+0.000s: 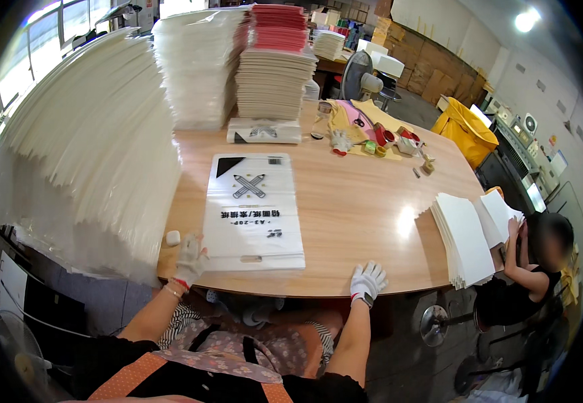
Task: The person repeatedly picks up white paper sheets from a stack on the table and places them into clear plastic packaging bags. They then fold the top of each bag to seal it and set the packaged unit aside. The process is repeated continuously throughout the clip.
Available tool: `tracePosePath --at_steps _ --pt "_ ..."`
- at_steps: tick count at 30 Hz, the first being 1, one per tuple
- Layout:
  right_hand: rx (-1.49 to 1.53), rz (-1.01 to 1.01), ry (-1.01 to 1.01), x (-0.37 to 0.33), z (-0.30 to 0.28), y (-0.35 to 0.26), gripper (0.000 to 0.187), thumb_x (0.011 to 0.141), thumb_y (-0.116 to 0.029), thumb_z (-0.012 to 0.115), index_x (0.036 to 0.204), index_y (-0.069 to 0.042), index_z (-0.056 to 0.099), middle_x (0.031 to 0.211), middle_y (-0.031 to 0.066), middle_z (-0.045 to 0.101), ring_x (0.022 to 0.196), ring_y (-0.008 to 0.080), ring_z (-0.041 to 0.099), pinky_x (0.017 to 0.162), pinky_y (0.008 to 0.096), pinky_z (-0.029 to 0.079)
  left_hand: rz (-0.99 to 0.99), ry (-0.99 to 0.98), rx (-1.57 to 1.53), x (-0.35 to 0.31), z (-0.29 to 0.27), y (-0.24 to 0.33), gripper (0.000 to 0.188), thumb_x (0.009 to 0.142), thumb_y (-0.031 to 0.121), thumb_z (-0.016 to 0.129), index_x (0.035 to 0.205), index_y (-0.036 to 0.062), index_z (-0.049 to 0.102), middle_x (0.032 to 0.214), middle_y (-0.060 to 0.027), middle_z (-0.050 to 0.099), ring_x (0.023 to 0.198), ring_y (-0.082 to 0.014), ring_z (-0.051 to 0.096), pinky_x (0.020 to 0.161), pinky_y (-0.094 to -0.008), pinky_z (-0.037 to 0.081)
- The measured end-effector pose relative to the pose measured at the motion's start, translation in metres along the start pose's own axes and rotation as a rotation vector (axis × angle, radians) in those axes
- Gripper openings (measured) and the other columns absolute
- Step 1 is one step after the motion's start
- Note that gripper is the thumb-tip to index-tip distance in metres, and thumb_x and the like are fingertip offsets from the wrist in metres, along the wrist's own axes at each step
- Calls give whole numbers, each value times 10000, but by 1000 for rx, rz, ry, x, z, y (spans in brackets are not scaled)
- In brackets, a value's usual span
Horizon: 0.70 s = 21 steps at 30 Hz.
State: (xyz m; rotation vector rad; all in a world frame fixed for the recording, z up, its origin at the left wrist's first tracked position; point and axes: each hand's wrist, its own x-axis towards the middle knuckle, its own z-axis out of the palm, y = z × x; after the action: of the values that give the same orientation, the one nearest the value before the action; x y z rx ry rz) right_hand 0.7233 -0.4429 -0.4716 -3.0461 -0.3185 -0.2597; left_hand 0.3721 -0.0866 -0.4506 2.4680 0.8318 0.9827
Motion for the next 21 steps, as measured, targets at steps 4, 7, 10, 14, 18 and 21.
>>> tracePosePath --at_steps 4,7,10,14,18,21 --pt "5 17 58 15 8 1 543 924 -457 397 1339 -109 436 1402 119 388 1307 331 317 1082 545 192 64 11 324 -2 31 -5 390 734 196 646 1076 19 582 1207 -174 489 1140 -356 440 976 -455 357" --pt "22 2 89 19 9 5 516 920 -448 409 1302 -104 464 1386 121 401 1292 323 334 1066 541 216 76 -75 302 -2 29 2 385 712 203 650 1048 22 599 1212 -167 497 1154 -351 439 1003 -476 327" --pt "2 2 89 28 10 3 493 917 -438 420 1275 -104 479 1371 111 415 1277 312 347 1050 541 231 55 -107 208 -4 27 -5 352 692 199 653 996 26 613 1174 -156 523 1139 -347 452 1012 -477 319" --pt "17 -25 134 29 5 -1 447 912 -395 448 1239 -98 508 1331 100 458 1234 301 396 1025 518 274 73 -61 183 -6 32 -12 310 681 185 648 947 28 617 1124 -142 550 1108 -348 469 1002 -477 330" --pt "85 -83 178 31 6 5 386 910 -349 465 1174 -81 554 1271 103 519 1194 301 441 1001 468 319 59 -80 201 -4 36 -15 302 684 178 640 946 31 613 1147 -148 544 1117 -351 466 999 -479 343" --pt "27 -102 222 34 20 13 366 917 -329 449 1147 -75 578 1228 116 566 1189 298 464 1007 444 323 68 -110 258 -4 45 -21 311 692 172 626 969 31 604 1182 -153 536 1149 -356 455 1019 -472 339"
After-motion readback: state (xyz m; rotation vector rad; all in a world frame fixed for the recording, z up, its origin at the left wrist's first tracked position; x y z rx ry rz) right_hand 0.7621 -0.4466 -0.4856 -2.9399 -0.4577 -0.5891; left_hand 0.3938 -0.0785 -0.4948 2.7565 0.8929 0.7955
